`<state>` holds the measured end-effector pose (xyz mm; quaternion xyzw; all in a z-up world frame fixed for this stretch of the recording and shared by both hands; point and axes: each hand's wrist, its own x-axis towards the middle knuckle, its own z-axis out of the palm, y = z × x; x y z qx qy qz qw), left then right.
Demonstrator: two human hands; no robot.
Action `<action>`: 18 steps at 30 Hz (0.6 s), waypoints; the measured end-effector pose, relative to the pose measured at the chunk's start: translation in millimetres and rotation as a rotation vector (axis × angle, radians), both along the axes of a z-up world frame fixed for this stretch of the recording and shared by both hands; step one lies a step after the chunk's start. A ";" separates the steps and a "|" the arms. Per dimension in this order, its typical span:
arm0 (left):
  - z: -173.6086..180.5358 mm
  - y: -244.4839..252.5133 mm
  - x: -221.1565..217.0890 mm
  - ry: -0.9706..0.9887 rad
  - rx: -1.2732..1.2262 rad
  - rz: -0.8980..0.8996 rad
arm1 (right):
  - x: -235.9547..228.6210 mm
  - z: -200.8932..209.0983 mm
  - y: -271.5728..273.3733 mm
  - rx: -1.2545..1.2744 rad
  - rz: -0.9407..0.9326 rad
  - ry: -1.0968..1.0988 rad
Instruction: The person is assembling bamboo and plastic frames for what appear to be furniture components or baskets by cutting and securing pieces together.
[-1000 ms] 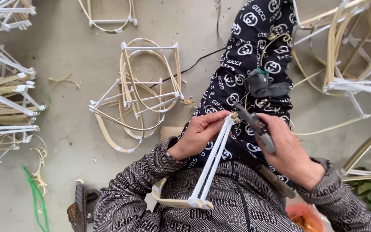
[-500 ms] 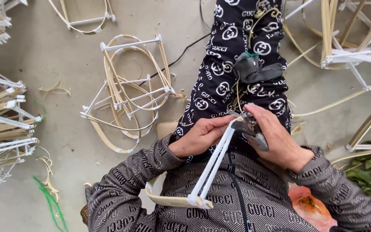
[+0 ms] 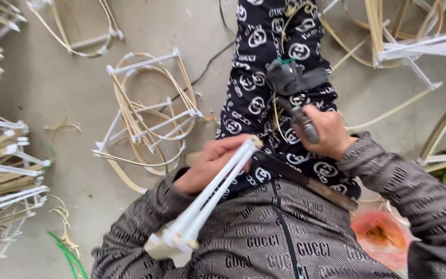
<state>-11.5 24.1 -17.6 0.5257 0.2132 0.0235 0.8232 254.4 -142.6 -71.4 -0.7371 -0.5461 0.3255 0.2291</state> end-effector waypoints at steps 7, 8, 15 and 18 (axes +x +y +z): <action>90.0 68.6 -20.2 0.138 0.525 0.623 | -12.2 86.5 37.8 0.114 -0.243 0.857; 101.2 54.7 -21.7 0.134 0.520 0.613 | -18.8 82.5 38.4 0.114 -0.255 0.853; 152.0 16.7 -23.8 -0.046 0.288 0.024 | -48.1 44.9 43.3 0.203 -0.451 1.072; 126.5 22.1 -14.4 -0.195 0.174 -0.110 | -59.5 45.6 41.2 0.219 -0.441 1.021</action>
